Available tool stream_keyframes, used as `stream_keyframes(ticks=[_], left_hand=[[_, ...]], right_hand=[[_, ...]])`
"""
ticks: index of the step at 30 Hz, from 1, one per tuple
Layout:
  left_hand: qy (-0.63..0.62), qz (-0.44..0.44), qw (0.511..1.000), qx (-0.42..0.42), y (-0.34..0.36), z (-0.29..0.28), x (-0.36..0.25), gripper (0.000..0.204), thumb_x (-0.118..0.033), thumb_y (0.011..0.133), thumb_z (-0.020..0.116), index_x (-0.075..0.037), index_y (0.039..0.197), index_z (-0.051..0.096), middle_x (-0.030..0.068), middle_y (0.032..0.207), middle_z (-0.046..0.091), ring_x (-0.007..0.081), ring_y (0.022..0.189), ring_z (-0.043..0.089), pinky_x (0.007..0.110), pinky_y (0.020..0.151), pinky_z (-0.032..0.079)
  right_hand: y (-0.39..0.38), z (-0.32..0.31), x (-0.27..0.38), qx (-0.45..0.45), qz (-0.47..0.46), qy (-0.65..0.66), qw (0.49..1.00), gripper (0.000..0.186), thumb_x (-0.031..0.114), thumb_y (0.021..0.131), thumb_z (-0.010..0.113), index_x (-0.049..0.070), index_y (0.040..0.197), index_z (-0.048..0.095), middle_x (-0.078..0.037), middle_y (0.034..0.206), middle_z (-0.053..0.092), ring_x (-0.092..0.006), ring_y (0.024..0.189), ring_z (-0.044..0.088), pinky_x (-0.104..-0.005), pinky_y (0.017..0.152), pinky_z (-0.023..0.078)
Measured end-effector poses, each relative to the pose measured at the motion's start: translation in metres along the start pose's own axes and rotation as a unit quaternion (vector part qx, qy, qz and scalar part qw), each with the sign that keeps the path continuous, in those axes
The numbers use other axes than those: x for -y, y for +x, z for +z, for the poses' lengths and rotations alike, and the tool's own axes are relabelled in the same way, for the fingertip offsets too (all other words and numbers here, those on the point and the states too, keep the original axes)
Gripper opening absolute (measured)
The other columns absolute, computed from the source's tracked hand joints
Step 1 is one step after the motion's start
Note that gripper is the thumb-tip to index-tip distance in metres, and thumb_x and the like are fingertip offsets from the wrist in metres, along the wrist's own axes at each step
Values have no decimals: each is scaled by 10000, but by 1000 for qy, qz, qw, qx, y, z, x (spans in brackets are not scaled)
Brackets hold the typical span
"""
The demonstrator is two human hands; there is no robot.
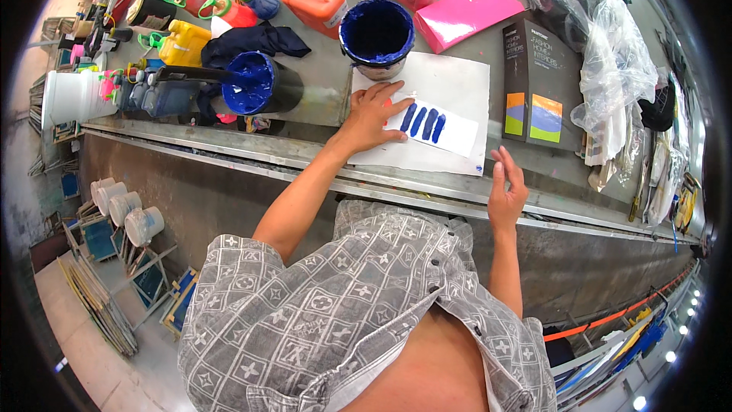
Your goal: The person mixes blue paint in a container using a spatula, then applies the paint to a small white card to create color swatches. They use a hairdryer to dry the swatches and compare the result to a yellow t-shirt.
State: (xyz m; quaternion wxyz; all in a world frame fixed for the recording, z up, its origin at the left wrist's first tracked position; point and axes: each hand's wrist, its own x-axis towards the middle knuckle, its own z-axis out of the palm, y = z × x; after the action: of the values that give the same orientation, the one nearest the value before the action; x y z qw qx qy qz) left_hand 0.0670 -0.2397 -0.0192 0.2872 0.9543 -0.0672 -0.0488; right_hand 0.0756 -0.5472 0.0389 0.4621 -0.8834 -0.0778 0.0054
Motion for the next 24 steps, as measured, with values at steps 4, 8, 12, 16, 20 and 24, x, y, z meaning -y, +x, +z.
stream_keyframes(ticks=[4, 8, 12, 16, 20, 24], left_hand=[[4, 17, 1000, -2, -6, 1, 7, 774, -460, 638, 790, -268, 1338, 523, 28, 1495, 324, 272, 1354, 293, 514, 1066, 201], [-36, 26, 999, -2, -5, 0, 15, 834, -474, 639, 786, -274, 1384, 467, 22, 1502, 310, 280, 1356, 288, 507, 1070, 191], [-20, 38, 999, -8, -5, 1, 19, 834, -503, 653, 761, -249, 1388, 457, 41, 1491, 313, 287, 1348, 282, 502, 1050, 210], [-7, 45, 999, -16, -1, 3, 15, 838, -520, 640, 762, -226, 1367, 468, 74, 1455, 322, 296, 1326, 275, 526, 1013, 224], [2, 31, 999, -7, 5, 3, 10, 827, -507, 608, 789, -211, 1323, 499, 91, 1425, 326, 296, 1308, 273, 549, 992, 225], [-9, 39, 999, 10, 6, -2, 14, 844, -473, 562, 826, -207, 1299, 513, 90, 1421, 341, 305, 1306, 284, 545, 999, 223]], right_hand=[[-27, 14, 27, -27, 54, 18, 998, 250, 142, 946, 554, 46, 1156, 650, -99, 1006, 699, -180, 948, 637, -301, 854, 472], [-49, 32, 53, -61, 98, 44, 992, 262, 157, 947, 550, 34, 1159, 646, -100, 978, 710, -156, 937, 643, -280, 837, 474], [-79, 50, 70, -61, 142, 45, 987, 277, 169, 946, 558, 32, 1172, 640, -99, 981, 710, -134, 894, 642, -275, 797, 487], [-103, 69, 81, -77, 151, 14, 985, 307, 161, 935, 583, 40, 1216, 614, -97, 957, 711, -111, 810, 631, -259, 756, 490], [-105, 79, 87, -102, 134, 1, 986, 360, 134, 914, 602, 52, 1264, 577, -91, 948, 707, -103, 771, 616, -259, 738, 491], [-86, 78, 83, -114, 119, 3, 986, 445, 118, 890, 615, 73, 1323, 523, -90, 978, 702, -114, 777, 612, -270, 728, 492]])
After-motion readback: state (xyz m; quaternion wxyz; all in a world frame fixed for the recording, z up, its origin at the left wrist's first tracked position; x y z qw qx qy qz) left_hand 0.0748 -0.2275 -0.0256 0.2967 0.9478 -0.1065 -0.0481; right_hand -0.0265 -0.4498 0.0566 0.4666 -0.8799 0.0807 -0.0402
